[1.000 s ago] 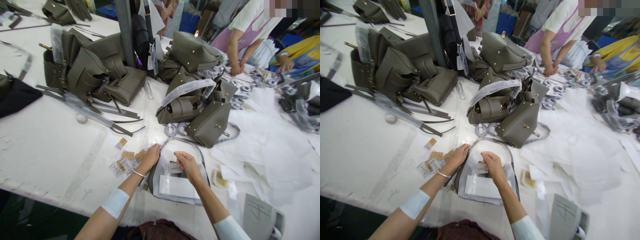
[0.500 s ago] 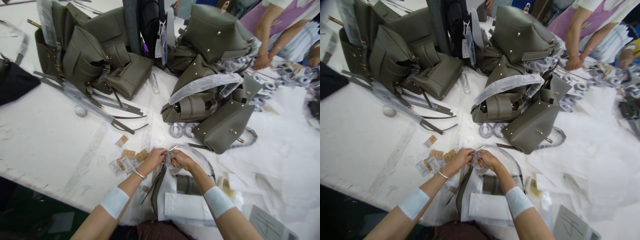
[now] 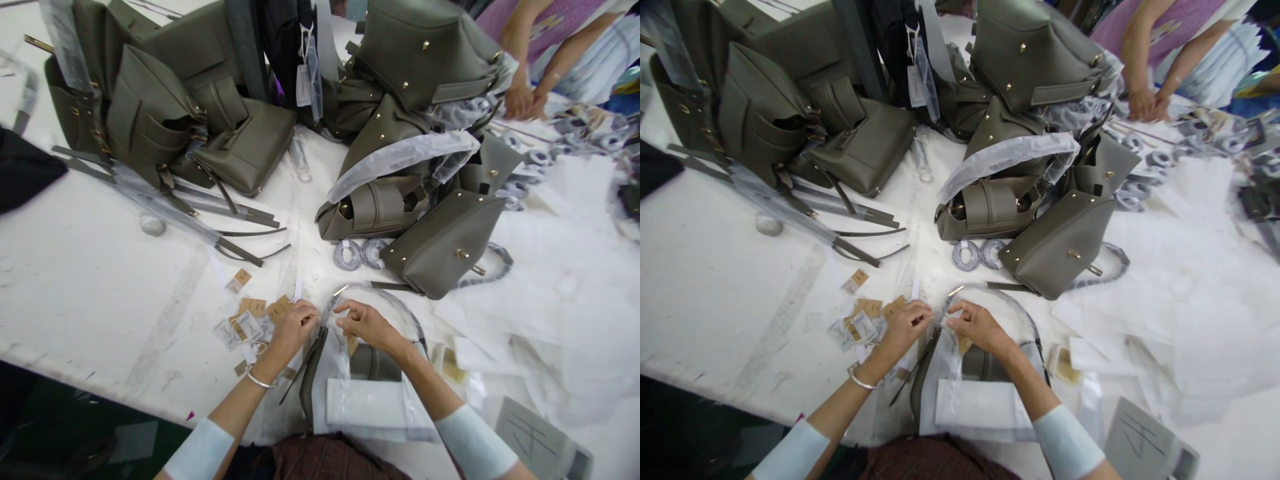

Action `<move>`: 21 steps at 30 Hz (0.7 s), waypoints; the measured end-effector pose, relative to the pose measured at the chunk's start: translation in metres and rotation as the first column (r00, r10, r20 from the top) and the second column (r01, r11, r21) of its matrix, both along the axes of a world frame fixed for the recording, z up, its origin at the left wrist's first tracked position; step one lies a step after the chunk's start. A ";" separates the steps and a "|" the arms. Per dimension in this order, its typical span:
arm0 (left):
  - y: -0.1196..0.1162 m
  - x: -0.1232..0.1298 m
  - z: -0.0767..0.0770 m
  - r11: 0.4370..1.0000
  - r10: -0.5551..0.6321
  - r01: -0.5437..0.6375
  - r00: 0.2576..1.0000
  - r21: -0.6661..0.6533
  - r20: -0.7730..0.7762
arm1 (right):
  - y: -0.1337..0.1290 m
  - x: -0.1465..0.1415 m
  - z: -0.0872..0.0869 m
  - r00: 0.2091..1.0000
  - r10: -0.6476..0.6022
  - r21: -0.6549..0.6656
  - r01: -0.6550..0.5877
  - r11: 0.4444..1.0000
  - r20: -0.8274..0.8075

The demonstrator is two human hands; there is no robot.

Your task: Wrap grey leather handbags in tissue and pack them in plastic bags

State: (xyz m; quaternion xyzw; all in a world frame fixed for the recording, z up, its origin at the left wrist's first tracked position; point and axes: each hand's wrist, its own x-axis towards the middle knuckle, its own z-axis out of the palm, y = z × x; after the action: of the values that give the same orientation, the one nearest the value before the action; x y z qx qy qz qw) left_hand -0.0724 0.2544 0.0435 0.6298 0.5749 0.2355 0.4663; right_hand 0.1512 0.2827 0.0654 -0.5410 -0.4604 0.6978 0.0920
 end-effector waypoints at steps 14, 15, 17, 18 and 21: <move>-0.011 0.012 -0.008 0.819 0.560 -0.328 0.634 -0.470 0.534 | -0.029 -0.035 0.008 0.831 -0.545 -0.372 0.472 0.799 -0.117; -0.011 0.012 -0.009 0.800 0.590 -0.328 0.582 -0.503 0.559 | -0.031 -0.038 0.007 0.833 -0.544 -0.361 0.477 0.801 -0.106; -0.012 0.011 -0.011 0.781 0.615 -0.322 0.545 -0.534 0.570 | -0.035 -0.045 0.005 0.854 -0.510 -0.335 0.454 0.825 -0.098; -0.012 0.011 -0.012 0.780 0.615 -0.320 0.551 -0.538 0.564 | -0.037 -0.048 0.004 0.866 -0.491 -0.324 0.440 0.838 -0.095; -0.014 0.011 -0.013 0.785 0.599 -0.302 0.593 -0.541 0.538 | -0.043 -0.058 0.000 0.852 -0.519 -0.319 0.475 0.820 -0.066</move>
State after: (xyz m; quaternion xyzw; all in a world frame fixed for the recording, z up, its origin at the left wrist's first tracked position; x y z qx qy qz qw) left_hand -0.0612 0.2403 0.0305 0.2181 0.5382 0.4425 0.6833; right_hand 0.0933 0.2400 0.0651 -0.5959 -0.1868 0.7479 0.2251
